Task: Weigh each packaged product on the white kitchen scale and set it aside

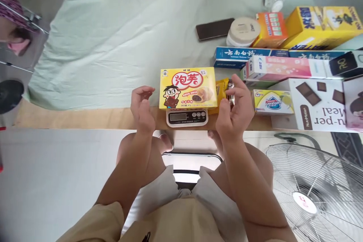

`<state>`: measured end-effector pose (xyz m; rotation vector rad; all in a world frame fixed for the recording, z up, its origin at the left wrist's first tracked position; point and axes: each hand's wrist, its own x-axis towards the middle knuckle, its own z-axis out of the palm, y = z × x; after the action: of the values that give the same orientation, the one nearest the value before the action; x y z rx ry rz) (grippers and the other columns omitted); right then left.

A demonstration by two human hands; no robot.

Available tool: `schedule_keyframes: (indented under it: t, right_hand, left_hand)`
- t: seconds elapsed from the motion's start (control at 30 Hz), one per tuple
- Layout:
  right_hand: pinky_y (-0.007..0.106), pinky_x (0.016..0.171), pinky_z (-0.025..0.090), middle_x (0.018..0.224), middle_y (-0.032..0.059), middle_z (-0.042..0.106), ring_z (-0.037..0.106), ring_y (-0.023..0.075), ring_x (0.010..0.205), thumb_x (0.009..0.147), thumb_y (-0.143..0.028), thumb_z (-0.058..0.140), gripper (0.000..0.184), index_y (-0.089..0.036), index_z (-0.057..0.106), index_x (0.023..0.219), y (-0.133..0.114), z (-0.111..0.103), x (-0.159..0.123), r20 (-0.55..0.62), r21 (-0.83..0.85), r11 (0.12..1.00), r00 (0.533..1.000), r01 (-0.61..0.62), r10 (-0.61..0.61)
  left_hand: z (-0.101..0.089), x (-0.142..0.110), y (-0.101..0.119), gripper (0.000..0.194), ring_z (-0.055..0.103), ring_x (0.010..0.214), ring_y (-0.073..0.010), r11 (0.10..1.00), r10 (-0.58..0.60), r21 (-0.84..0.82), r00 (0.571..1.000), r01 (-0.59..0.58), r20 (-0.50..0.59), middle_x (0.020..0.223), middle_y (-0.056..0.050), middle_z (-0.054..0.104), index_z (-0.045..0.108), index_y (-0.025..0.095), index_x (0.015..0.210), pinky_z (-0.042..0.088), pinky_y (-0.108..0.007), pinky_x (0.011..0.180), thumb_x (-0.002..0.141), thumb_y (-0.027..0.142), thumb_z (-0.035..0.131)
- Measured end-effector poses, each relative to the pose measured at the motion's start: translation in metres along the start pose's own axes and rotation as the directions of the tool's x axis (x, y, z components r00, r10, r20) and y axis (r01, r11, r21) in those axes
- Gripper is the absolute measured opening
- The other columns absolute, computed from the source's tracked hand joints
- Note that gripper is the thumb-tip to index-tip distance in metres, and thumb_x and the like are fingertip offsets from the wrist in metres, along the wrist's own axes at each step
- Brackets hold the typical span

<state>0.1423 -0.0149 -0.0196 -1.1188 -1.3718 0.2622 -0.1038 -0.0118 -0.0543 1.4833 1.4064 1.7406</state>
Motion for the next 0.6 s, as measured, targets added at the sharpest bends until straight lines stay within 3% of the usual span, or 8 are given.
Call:
schedule_keyframes:
  t: [0.23, 0.37, 0.5, 0.6]
  right_hand:
    - [0.061, 0.115, 0.051, 0.142, 0.0171, 0.069, 0.065, 0.0323, 0.14, 0.093, -0.028, 0.057, 0.018, -0.022, 0.062, 0.109, -0.001, 0.014, -0.01, 0.045, -0.193, 0.98, 0.997, -0.049, 0.059]
    - [0.065, 0.117, 0.047, 0.141, 0.0177, 0.071, 0.065, 0.0346, 0.14, 0.092, -0.032, 0.056, 0.014, -0.025, 0.06, 0.104, -0.012, 0.02, -0.007, 0.111, -0.308, 0.936, 0.97, -0.172, 0.215]
    - [0.069, 0.126, 0.036, 0.122, 0.0132, 0.076, 0.064, 0.0347, 0.141, 0.094, -0.034, 0.055, 0.01, -0.025, 0.059, 0.098, -0.022, 0.02, -0.008, 0.165, -0.309, 0.929, 0.951, -0.202, 0.262]
    - [0.069, 0.124, 0.038, 0.125, 0.0141, 0.073, 0.063, 0.0356, 0.14, 0.093, -0.033, 0.054, 0.011, -0.025, 0.059, 0.1, -0.028, 0.022, -0.012, 0.183, -0.274, 0.941, 0.95, -0.197, 0.252]
  left_hand:
    - [0.011, -0.004, 0.0, 0.043, 0.067, 0.114, -0.0254, 0.998, -0.022, -0.058, 0.995, 0.028, 0.099, 0.12, -0.009, 0.066, 0.065, 0.025, 0.122, 0.06, -0.04, 0.096, 0.101, 0.062, 0.054]
    - [0.012, -0.005, 0.005, 0.045, 0.066, 0.114, -0.026, 0.994, -0.079, -0.067, 0.989, 0.088, 0.125, 0.119, -0.009, 0.065, 0.065, 0.025, 0.12, 0.061, -0.041, 0.095, 0.101, 0.064, 0.053]
    - [0.011, -0.006, 0.012, 0.05, 0.068, 0.113, -0.0264, 0.987, -0.132, -0.066, 0.98, 0.144, 0.15, 0.119, -0.011, 0.067, 0.065, 0.024, 0.119, 0.061, -0.041, 0.096, 0.099, 0.069, 0.054]
    - [0.011, -0.008, 0.016, 0.054, 0.069, 0.115, -0.0272, 0.984, -0.152, -0.069, 0.979, 0.162, 0.133, 0.12, -0.011, 0.068, 0.063, 0.024, 0.12, 0.06, -0.042, 0.098, 0.096, 0.072, 0.055]
